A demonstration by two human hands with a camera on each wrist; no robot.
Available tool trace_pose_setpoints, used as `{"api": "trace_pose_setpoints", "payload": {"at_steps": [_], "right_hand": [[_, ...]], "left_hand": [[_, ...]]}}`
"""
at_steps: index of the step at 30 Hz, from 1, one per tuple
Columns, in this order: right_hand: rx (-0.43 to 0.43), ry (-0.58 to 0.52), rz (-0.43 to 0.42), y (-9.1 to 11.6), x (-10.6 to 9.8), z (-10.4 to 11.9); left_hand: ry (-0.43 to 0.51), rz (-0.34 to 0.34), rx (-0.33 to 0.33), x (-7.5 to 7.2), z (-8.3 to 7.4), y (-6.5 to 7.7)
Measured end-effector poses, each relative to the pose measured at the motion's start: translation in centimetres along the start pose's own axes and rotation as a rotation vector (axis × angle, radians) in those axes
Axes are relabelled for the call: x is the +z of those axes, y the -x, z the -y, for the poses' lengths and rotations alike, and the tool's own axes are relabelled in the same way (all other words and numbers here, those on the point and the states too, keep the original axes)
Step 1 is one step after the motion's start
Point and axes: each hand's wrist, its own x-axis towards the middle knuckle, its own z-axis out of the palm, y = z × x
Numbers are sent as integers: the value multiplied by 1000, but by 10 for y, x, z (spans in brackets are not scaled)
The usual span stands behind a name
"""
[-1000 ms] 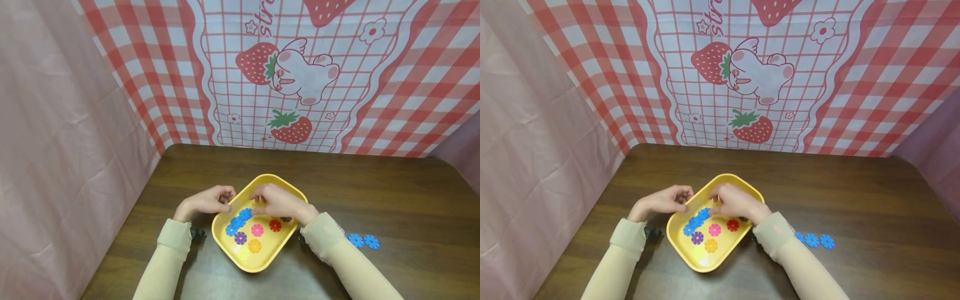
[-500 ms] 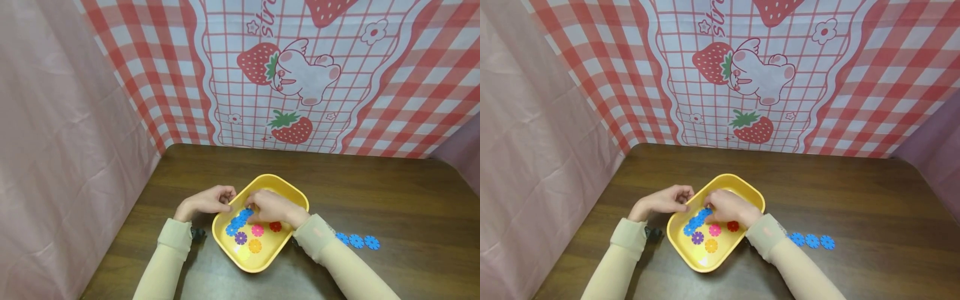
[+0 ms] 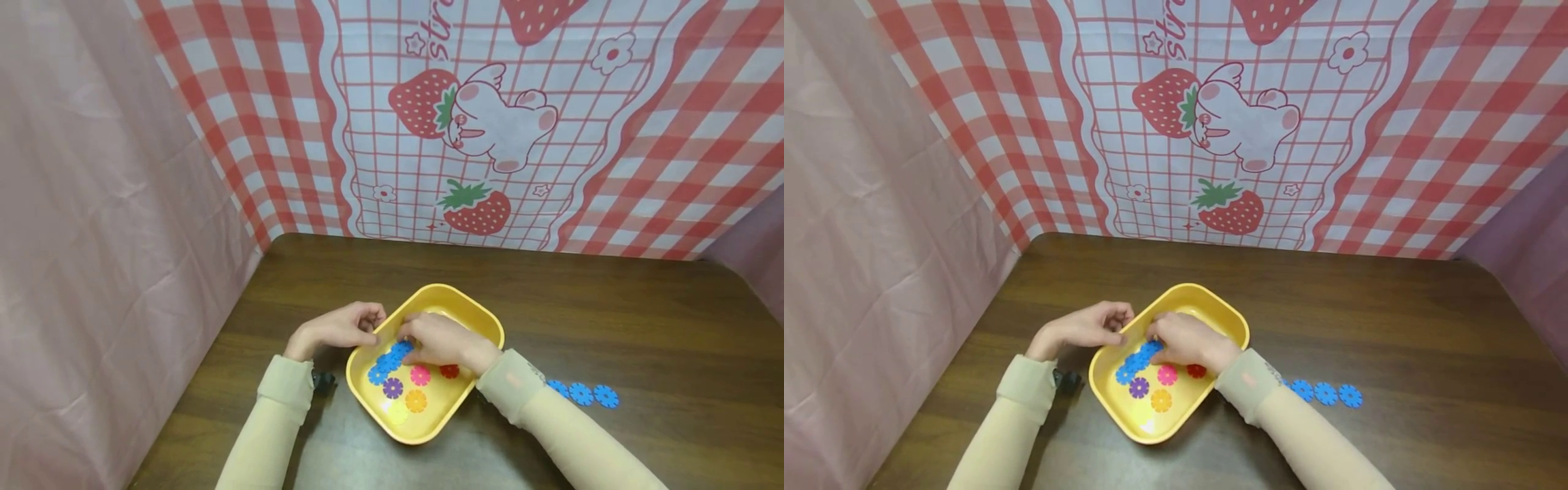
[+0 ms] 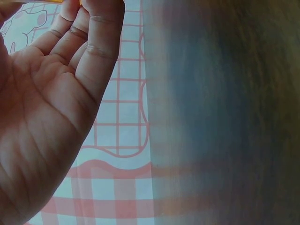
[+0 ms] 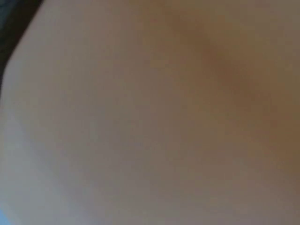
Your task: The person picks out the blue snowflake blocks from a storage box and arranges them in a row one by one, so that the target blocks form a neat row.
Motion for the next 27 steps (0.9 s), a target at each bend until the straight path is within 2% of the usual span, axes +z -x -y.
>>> {"api": "trace_pose_setpoints", "payload": {"at_steps": [8,15,27], "right_hand": [[23,9,-5,0,1,1],[37,-7,-47,2,-2,1],[41,-134,-101,23,-21,-1]], "left_hand": [[6,-3,-6,1,-1,1],[22,-6,-6,1,-1,1],[12,-10,3,0,0,0]]}}
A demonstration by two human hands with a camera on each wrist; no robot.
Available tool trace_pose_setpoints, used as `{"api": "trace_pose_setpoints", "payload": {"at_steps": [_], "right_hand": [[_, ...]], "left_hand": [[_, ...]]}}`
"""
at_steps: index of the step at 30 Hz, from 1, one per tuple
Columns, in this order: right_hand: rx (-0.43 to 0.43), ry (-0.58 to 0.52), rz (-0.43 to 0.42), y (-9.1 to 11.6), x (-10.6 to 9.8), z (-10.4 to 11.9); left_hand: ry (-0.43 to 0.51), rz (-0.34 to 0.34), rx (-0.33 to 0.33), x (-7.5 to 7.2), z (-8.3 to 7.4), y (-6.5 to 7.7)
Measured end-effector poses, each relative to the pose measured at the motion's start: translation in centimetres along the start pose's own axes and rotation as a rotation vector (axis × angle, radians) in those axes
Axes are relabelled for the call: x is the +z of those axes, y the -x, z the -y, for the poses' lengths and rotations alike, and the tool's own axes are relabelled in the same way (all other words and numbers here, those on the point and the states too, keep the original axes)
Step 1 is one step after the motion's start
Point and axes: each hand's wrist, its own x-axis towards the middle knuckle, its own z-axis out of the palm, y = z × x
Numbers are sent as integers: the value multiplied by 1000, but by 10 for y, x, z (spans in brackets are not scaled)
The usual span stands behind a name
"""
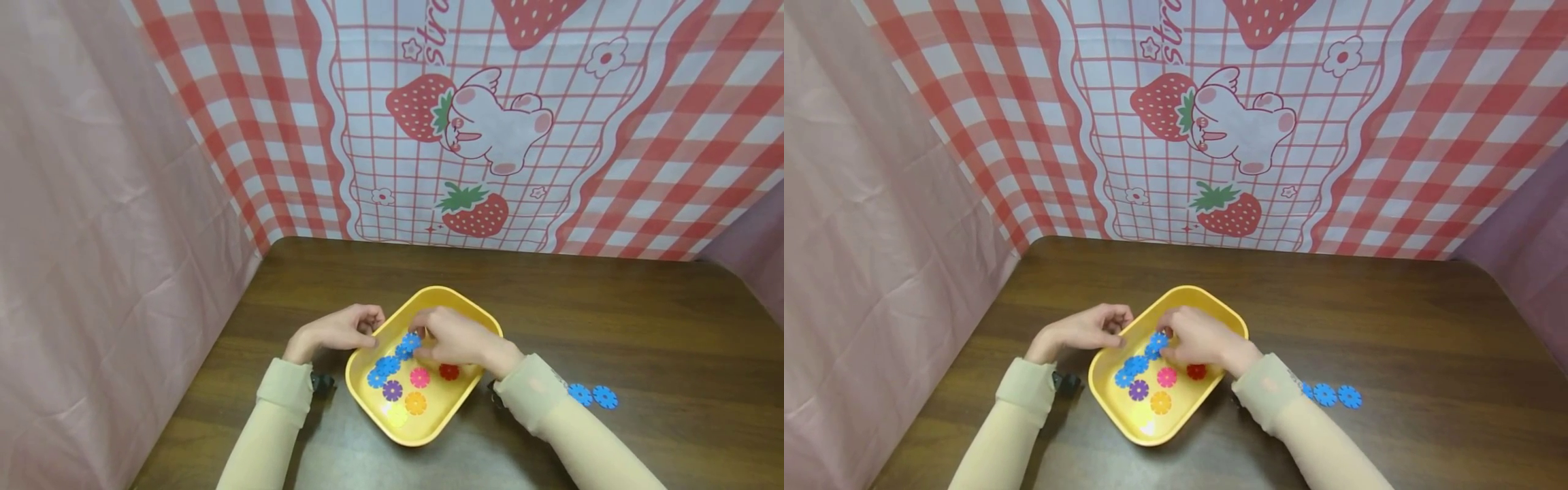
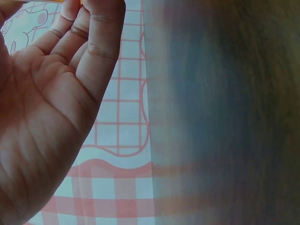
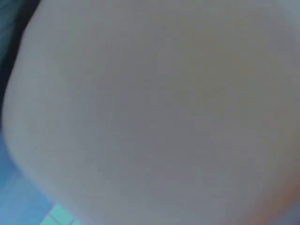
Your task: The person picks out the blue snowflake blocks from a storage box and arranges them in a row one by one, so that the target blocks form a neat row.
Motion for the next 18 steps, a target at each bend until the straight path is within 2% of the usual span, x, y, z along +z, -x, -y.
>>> {"api": "trace_pose_setpoints", "payload": {"at_steps": [7,13,18], "right_hand": [[-9,20,-65,15,-11,-3],[31,5,-85,33,-27,0],[-1,-17,-139,52,-39,-8]], "left_hand": [[-14,-8,-1,1,1,0],[-12,-9,-2,1,1,0],[-9,-12,-7,1,1,1]]}}
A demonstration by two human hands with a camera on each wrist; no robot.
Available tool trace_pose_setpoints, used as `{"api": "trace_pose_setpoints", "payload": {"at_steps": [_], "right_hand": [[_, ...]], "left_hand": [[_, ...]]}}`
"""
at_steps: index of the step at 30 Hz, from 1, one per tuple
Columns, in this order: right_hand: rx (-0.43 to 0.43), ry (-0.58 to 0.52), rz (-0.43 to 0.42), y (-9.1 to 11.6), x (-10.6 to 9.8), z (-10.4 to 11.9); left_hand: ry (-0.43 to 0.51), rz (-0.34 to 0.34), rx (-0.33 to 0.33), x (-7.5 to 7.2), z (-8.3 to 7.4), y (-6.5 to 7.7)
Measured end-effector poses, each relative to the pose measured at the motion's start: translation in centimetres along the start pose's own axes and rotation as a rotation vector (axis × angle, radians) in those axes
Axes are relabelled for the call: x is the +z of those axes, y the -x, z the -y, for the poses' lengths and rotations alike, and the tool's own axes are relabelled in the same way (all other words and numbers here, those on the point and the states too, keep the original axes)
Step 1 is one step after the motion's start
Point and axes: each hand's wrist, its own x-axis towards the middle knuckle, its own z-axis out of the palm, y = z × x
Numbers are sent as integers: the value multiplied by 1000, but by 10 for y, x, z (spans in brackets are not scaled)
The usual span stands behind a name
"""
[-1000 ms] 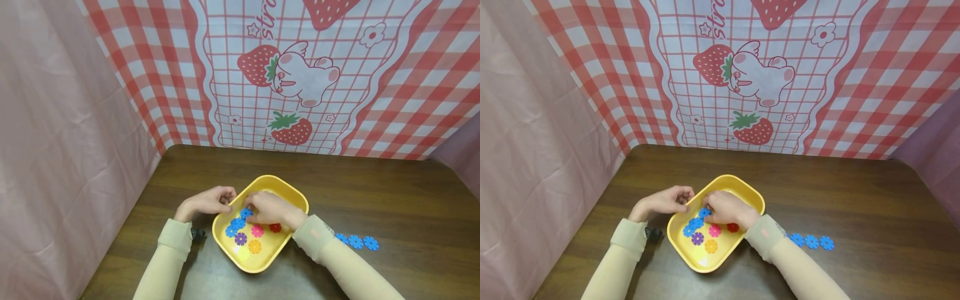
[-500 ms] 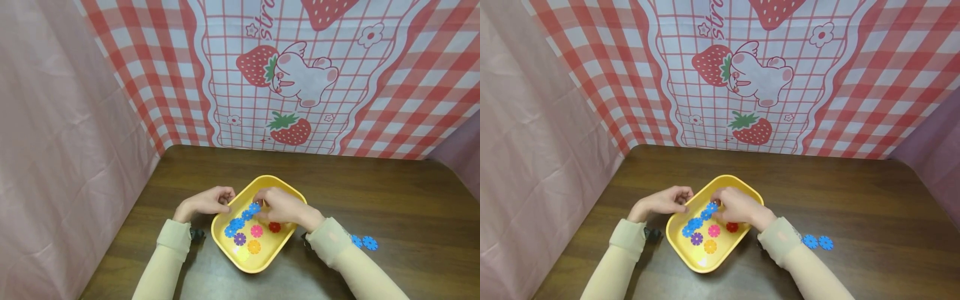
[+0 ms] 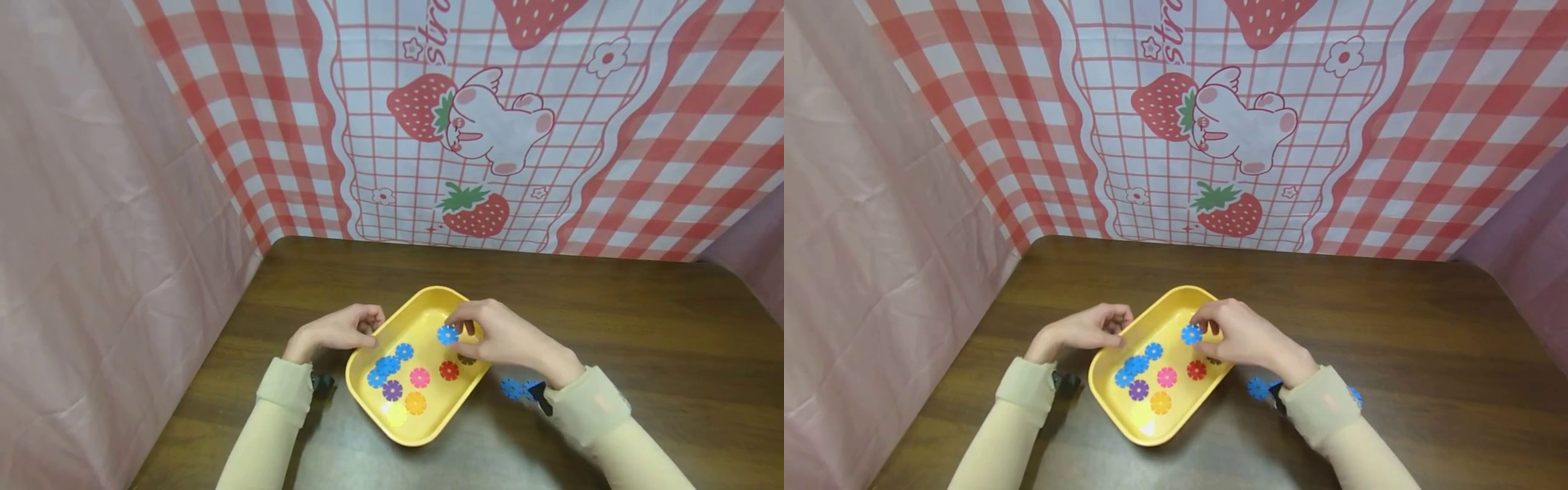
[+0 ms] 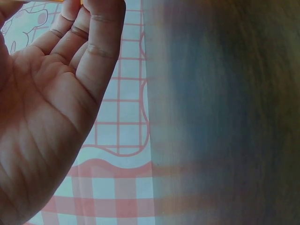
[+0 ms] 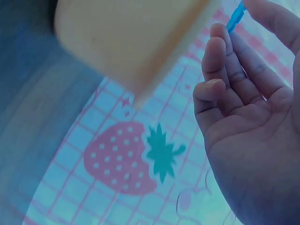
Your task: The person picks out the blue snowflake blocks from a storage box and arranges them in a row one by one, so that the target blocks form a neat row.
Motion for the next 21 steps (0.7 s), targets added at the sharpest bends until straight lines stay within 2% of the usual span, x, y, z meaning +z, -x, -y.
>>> {"api": "trace_pose_setpoints", "payload": {"at_steps": [9,15,21], "right_hand": [[-43,30,-114,36,-21,-17],[-32,22,-178,62,-32,-30],[-17,75,-245,88,-46,-43]], "left_hand": [[3,-3,-8,1,-2,1],[-2,1,-4,1,-1,1],[-6,5,2,0,-1,1]]}}
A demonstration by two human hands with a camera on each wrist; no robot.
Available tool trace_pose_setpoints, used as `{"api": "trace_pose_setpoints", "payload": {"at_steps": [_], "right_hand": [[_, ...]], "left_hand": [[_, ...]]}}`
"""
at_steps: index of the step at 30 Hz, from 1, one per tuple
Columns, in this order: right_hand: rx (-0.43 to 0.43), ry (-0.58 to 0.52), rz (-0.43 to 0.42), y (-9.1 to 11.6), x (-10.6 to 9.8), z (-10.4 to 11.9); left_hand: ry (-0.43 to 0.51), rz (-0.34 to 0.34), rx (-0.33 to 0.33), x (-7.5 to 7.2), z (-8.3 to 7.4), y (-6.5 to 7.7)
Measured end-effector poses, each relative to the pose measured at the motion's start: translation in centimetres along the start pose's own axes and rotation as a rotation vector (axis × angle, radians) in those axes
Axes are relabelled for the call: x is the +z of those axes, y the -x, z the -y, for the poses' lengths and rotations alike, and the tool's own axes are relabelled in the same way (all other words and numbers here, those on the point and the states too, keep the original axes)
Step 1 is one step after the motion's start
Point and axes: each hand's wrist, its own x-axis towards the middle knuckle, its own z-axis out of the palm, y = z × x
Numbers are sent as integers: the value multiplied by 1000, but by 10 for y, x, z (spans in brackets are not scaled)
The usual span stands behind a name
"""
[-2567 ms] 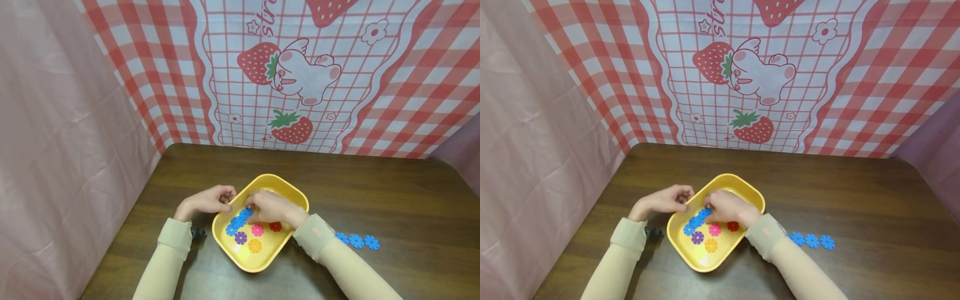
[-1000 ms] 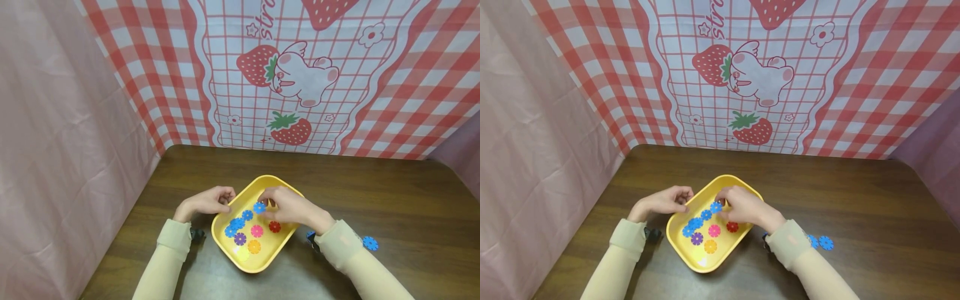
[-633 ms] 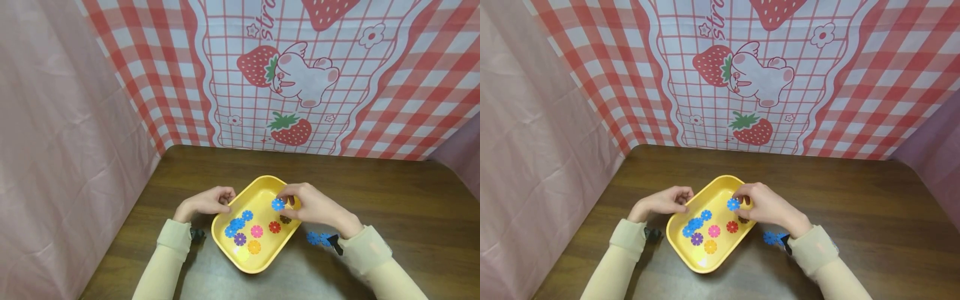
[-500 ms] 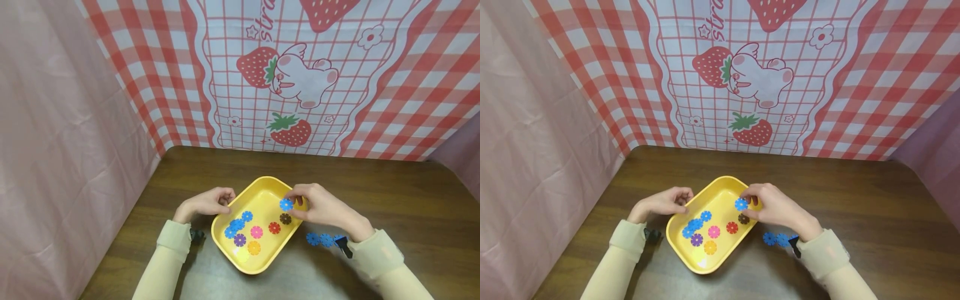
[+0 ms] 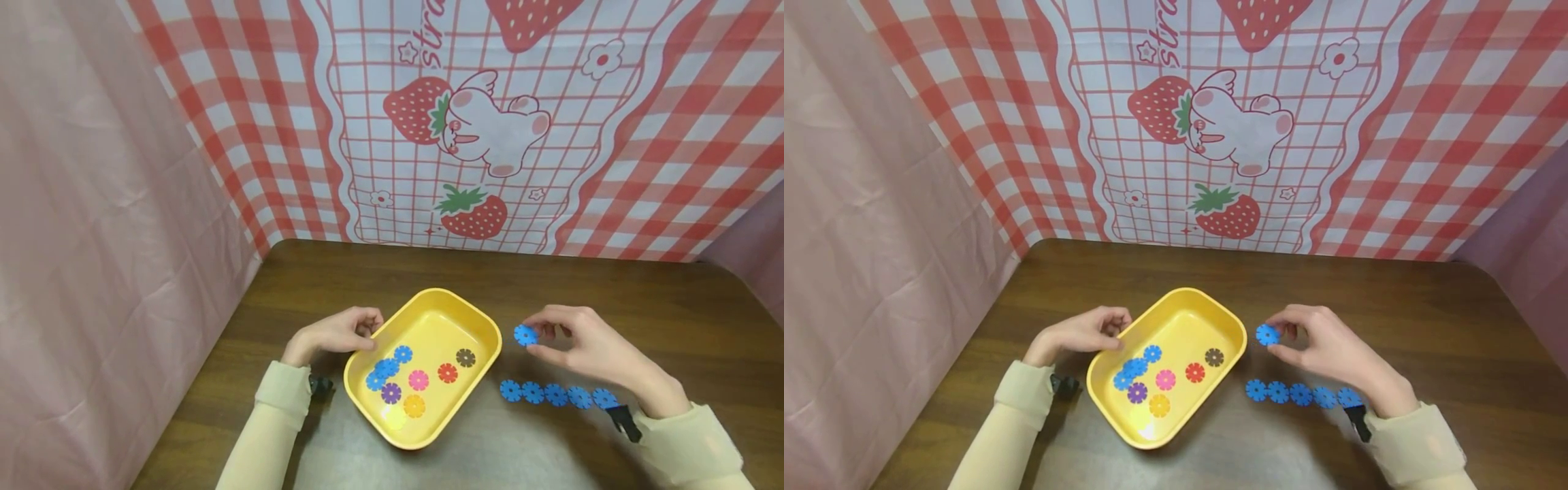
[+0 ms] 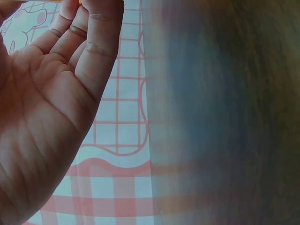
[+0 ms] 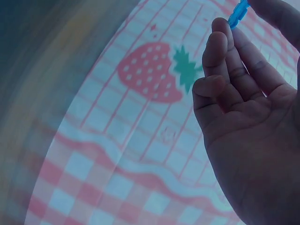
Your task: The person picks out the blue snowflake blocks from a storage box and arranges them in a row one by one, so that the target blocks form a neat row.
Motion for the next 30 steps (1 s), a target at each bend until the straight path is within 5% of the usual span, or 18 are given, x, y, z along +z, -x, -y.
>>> {"api": "trace_pose_setpoints", "payload": {"at_steps": [12,30], "right_hand": [[41,67,-57,42,-28,-23],[119,120,-87,94,-45,-56]], "left_hand": [[14,1,22,0,1,0],[24,9,3,2,1,-1]]}}
